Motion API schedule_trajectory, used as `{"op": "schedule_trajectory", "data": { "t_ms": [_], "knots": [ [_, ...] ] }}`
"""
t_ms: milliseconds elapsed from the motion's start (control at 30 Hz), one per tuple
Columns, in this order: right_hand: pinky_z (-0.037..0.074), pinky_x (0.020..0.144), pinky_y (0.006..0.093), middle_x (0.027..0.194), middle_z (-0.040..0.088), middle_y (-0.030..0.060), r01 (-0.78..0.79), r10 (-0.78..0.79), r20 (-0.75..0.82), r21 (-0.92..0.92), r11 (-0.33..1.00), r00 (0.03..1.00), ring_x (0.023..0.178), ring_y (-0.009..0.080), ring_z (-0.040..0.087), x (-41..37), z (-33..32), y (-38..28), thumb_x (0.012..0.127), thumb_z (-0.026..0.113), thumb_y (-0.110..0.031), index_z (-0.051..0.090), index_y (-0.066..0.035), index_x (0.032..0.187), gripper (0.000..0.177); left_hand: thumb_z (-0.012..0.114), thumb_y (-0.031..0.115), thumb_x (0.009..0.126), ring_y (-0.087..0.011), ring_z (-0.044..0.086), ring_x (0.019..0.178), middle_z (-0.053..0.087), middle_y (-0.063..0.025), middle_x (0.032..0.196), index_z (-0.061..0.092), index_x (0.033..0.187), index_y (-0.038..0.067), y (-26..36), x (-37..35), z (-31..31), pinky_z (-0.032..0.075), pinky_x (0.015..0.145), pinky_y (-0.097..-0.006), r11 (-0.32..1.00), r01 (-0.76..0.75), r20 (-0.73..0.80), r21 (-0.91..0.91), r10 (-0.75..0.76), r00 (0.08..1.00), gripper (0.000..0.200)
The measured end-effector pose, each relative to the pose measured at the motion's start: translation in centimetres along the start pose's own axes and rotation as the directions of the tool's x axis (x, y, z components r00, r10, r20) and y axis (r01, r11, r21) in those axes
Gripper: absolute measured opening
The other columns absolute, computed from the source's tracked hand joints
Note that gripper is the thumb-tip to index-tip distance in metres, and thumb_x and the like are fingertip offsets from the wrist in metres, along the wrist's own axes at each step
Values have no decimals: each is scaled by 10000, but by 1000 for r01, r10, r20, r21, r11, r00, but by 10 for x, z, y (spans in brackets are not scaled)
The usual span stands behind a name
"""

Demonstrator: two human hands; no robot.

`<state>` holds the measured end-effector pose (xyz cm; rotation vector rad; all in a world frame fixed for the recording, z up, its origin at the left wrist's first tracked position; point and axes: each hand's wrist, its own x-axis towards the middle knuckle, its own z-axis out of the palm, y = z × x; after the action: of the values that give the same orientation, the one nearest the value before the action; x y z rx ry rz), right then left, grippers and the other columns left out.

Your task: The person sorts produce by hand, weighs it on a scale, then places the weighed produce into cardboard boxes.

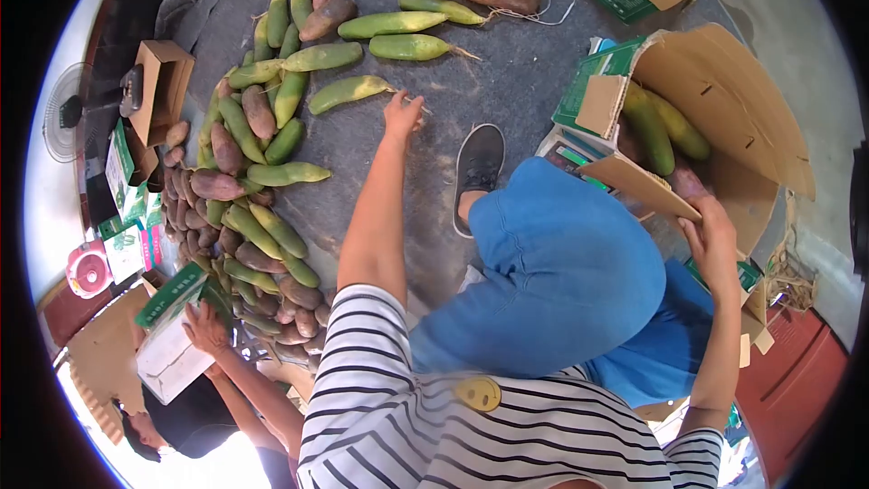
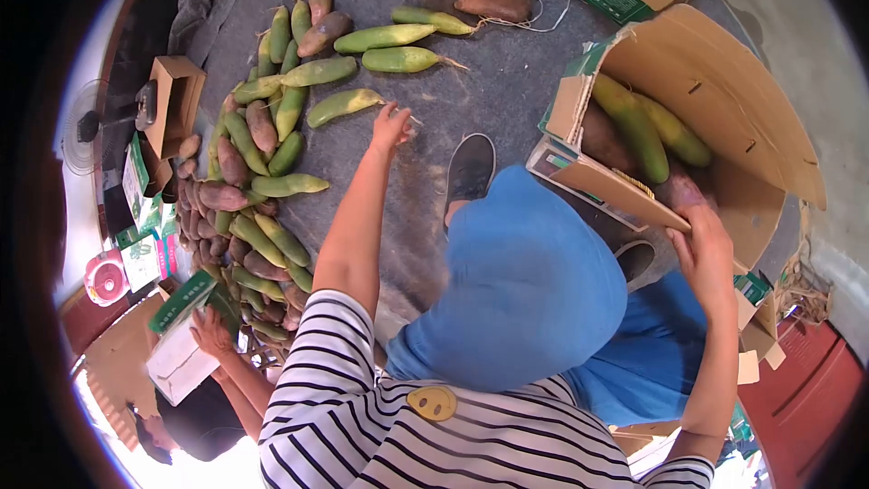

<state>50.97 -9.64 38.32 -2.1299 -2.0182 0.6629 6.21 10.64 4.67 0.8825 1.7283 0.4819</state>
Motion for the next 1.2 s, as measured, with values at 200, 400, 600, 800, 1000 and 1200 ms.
{"op": "schedule_trajectory", "data": {
  "t_ms": [200,400,600,800,1000,1200],
  "knots": [
    [456,732,394,910,579,157,4,-4,8,-9,1000,1000,855,362,569,2,2,2,799,640,-64,551,-24,982,207,653,178,846,-193,603,905,540,-89,1168,281,1434,84,21,10,9,504,598,-316,823,117,-64,-556,-183,981,702],
    [457,742,392,920,580,158,10,-10,2,5,1000,1000,865,360,571,0,4,3,807,636,-62,550,-18,992,209,645,174,856,-178,605,849,595,-54,1003,505,1190,48,-1,9,-4,505,663,-301,723,55,-117,-689,-186,976,384],
    [451,746,407,929,579,159,26,-26,0,-9,1000,1000,881,366,564,0,2,3,812,632,-69,545,-21,1001,213,608,287,877,-100,568,685,599,-10,694,620,779,30,-88,-88,-18,451,623,-250,975,-198,-197,98,214,957,275],
    [448,740,414,927,579,161,16,-16,8,-22,1000,1000,874,372,561,-3,3,3,814,634,-84,547,-29,1004,216,692,285,779,-313,614,875,630,-160,1006,588,1013,-8,-78,-185,-34,482,758,-391,653,17,22,758,-53,998,389],
    [452,742,409,924,583,159,-4,4,6,-20,1000,1000,873,368,566,-1,2,2,810,641,-91,552,-34,1005,222,761,285,684,-357,513,1126,492,-222,1262,423,1274,-5,-47,-163,0,445,909,-412,641,-162,-61,751,311,948,740],
    [459,759,417,949,587,163,19,-19,6,-7,1000,1000,897,367,569,-1,0,2,803,650,-109,553,-41,1008,237,775,312,654,-352,550,1092,550,-241,1172,450,1247,-50,-60,-117,37,442,929,-405,863,-217,50,456,218,975,767]
  ]
}}
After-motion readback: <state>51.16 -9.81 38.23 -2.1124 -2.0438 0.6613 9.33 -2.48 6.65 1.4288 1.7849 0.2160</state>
